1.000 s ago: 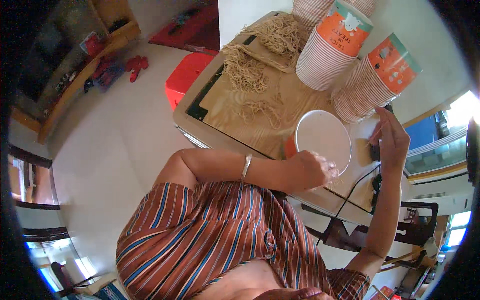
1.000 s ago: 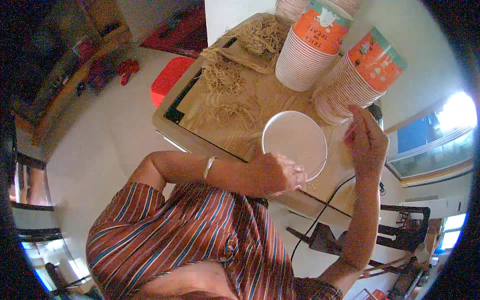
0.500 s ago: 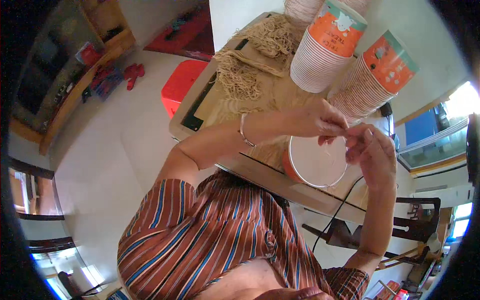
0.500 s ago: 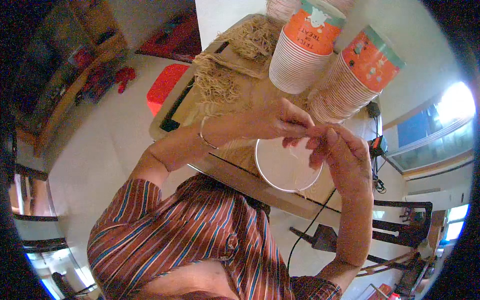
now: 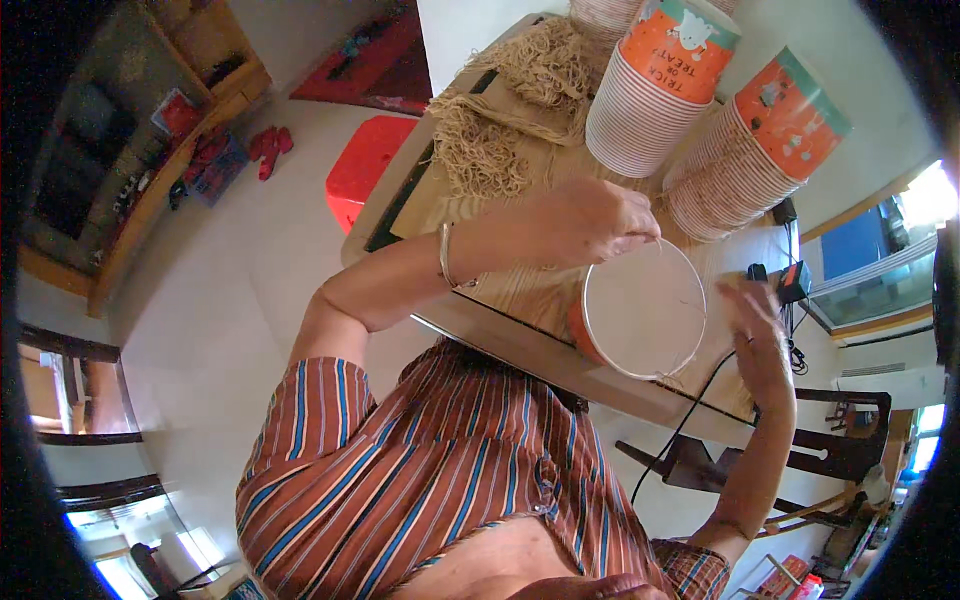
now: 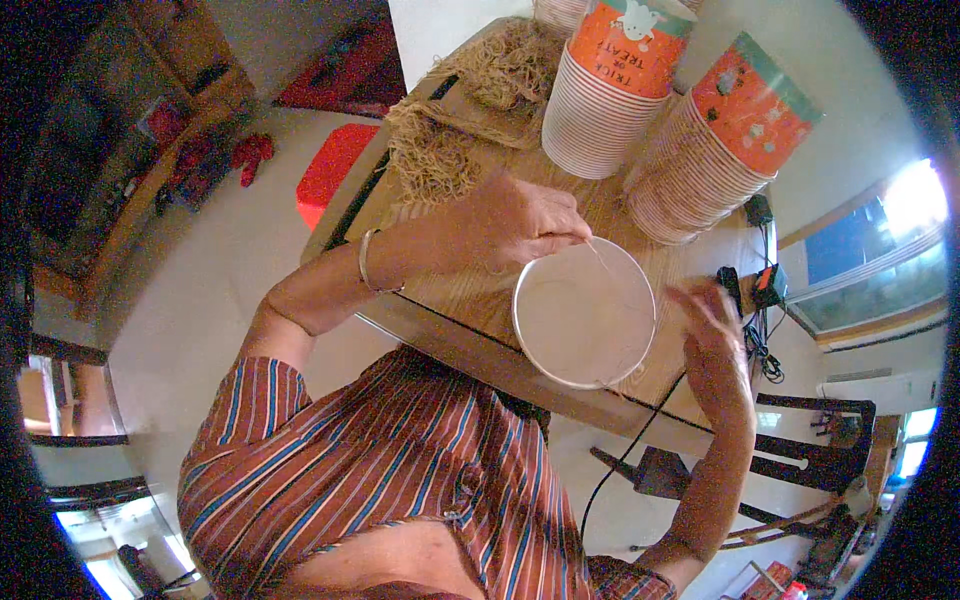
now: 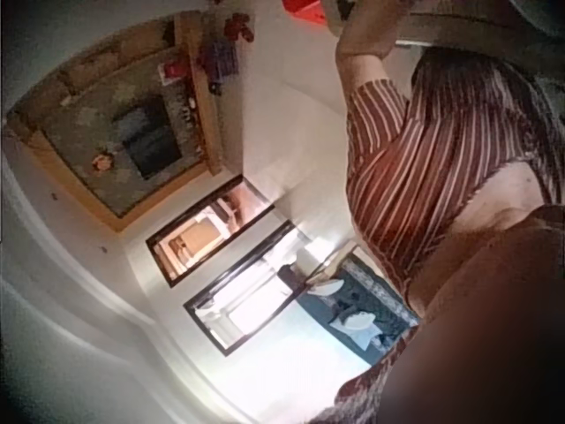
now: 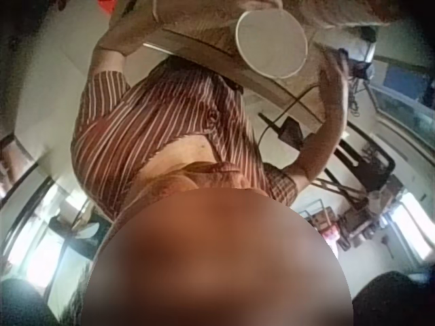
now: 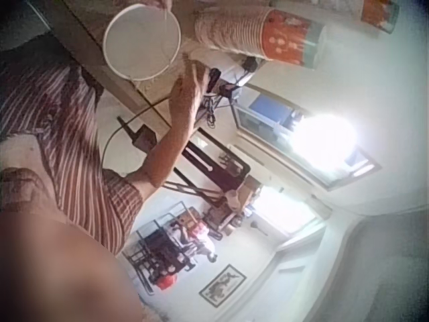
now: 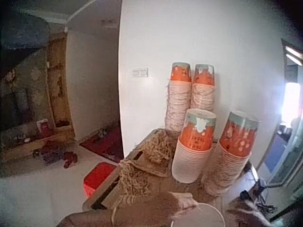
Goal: Attaching handles or strings to paper buckets for product packaging.
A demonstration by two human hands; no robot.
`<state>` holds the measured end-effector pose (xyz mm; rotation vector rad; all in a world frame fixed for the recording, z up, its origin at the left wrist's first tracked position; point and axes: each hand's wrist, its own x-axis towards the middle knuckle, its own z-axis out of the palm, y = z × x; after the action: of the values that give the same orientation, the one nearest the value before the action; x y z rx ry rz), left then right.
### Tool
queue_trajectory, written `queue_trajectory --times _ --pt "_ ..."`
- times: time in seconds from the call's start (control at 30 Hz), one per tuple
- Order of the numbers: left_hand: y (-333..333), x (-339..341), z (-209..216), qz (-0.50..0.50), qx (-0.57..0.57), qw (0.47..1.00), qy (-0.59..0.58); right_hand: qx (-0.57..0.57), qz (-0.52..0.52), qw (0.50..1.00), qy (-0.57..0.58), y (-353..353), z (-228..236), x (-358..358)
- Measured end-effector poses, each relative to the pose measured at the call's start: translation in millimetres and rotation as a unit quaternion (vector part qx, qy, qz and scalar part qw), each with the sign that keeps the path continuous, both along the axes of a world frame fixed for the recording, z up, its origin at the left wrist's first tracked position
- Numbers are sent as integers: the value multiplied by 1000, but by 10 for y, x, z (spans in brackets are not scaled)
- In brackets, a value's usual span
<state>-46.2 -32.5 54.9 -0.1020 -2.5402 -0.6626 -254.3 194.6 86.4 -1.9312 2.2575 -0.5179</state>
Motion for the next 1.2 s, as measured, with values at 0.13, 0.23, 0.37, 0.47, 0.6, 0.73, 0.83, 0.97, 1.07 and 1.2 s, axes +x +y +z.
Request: queue_trajectory --times 0.13,0.23,0.37,0.47,0.6,0.73,0.83,0.97,1.07,1.2 --pt "153 -43 93 36 -141 989 -21 -125 -38 970 -206 -280 208 247" --pt "234 -89 84 101 -232 967 -18 -59 -42 908 -413 -534 182 598" --pt "270 -55 49 97 -247 964 20 -45 -30 883 -466 -751 -177 574" --pt "241 -34 26 94 -238 966 25 -53 -15 866 -498 -807 -309 580" --pt "181 -5 -5 109 -246 963 2 -20 -64 924 -375 -821 -211 624" --pt "104 -7 -42 72 -163 984 -3 -121 -47 959 -252 -760 -316 613" --pt "31 6 -74 51 -41 998 -14 -81 -67 955 -277 -724 -307 597" --pt "-5 -6 -27 -2 58 998 -27 -62 -72 944 -317 -680 -324 606" --pt "-21 5 -18 -17 106 993 -46 -67 -72 928 -359 -681 -341 583" --pt "1 -26 -38 49 237 970 -21 -74 -127 879 -454 -673 -286 584"
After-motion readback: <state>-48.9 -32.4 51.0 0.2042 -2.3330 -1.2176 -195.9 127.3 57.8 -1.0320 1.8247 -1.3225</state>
